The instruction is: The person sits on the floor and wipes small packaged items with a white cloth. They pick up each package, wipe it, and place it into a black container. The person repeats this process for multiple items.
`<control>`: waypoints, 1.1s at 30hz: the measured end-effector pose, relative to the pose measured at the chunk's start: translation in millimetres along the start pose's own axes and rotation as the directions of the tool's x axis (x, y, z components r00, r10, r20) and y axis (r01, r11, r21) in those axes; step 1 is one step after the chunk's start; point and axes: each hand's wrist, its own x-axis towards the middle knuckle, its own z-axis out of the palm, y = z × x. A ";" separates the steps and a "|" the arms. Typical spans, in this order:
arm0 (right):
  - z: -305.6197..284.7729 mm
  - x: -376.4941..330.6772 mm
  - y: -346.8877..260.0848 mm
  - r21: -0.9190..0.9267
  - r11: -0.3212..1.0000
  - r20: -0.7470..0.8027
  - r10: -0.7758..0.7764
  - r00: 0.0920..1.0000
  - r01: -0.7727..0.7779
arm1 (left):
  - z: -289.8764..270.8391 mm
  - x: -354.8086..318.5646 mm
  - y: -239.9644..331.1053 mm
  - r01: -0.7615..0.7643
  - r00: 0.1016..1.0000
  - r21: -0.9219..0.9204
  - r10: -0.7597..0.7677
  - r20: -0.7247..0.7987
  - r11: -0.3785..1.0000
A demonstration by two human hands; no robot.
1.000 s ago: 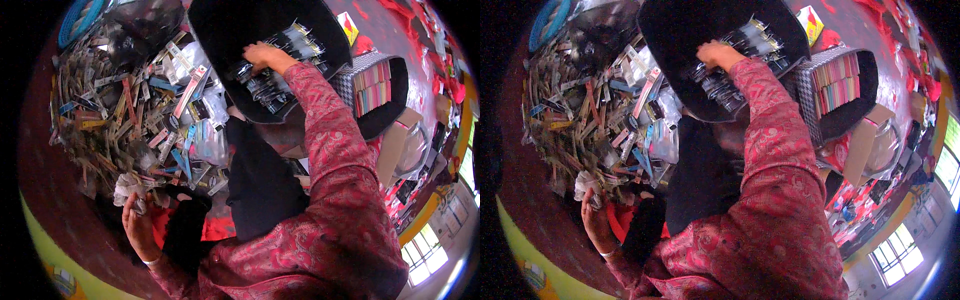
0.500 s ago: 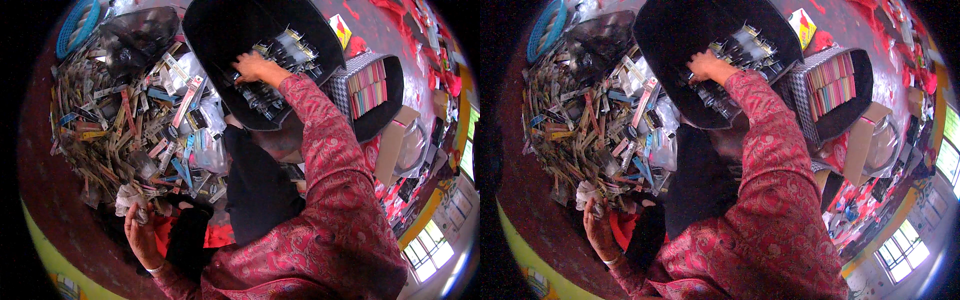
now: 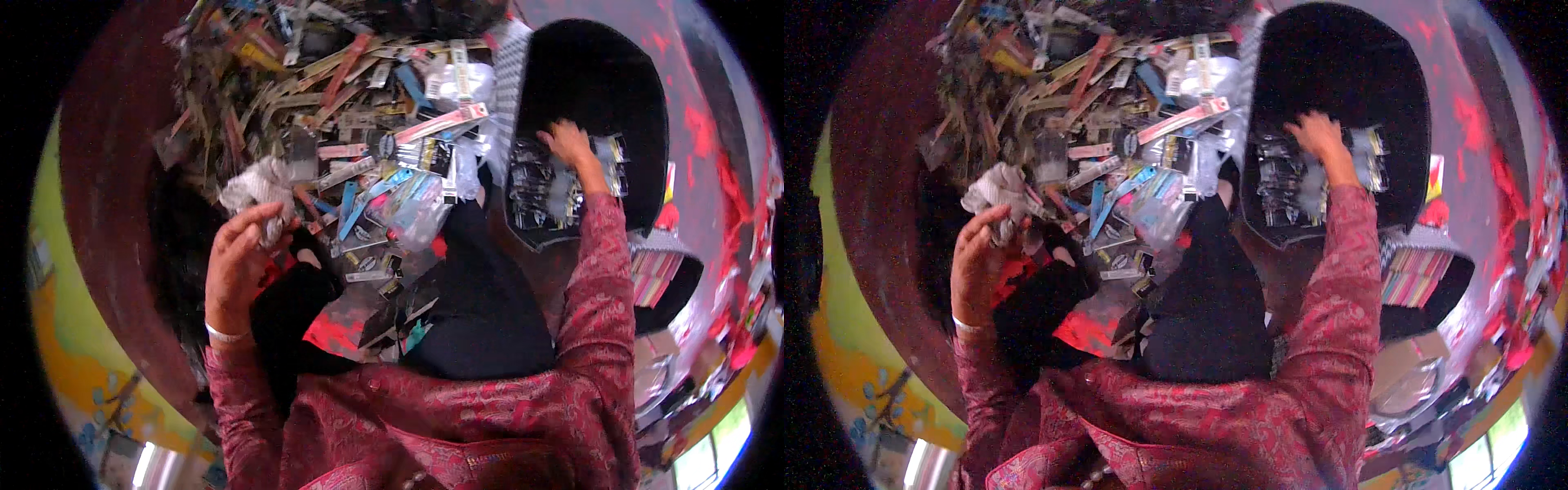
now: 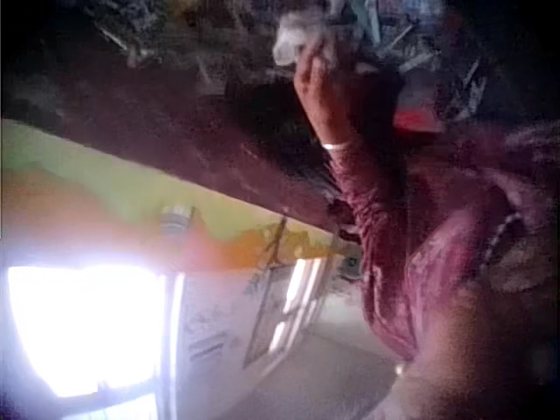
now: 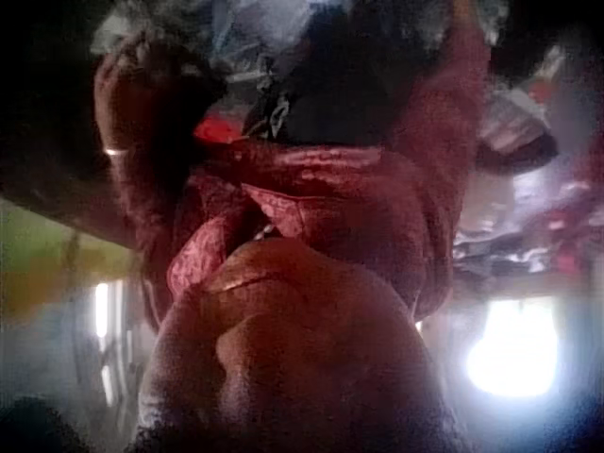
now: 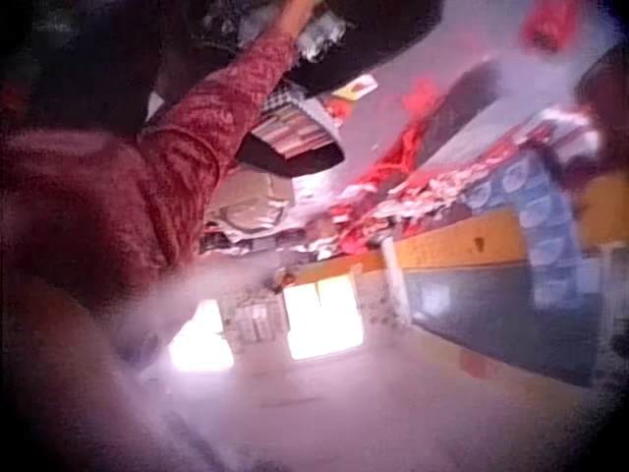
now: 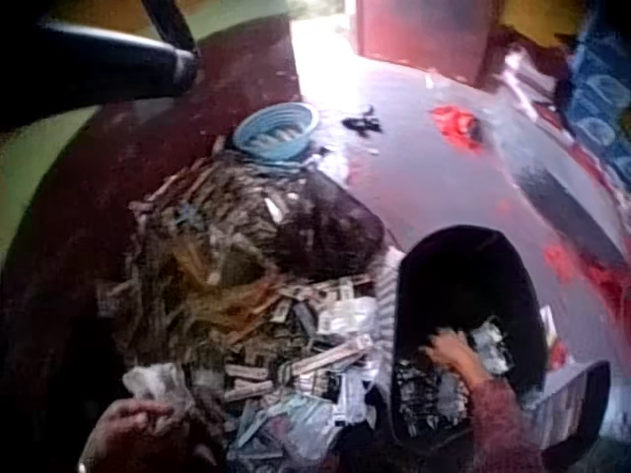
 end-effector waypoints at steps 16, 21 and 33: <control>-260.6 -117.1 -197.5 0.246 0.421 -0.676 -0.571 0.466 0.873 | 0.1 -40.7 43.3 -0.474 0.868 0.008 0.468 -0.168 0.881; -274.0 -180.2 -355.7 0.548 0.002 -0.347 -0.909 0.229 0.837 | 8.1 -46.9 45.7 -0.652 0.725 0.163 0.672 -0.151 0.740; -275.8 -200.8 -407.3 0.031 0.188 -0.673 -0.722 0.160 0.982 | -51.2 -75.5 51.1 -0.369 0.898 -0.343 0.426 0.108 0.864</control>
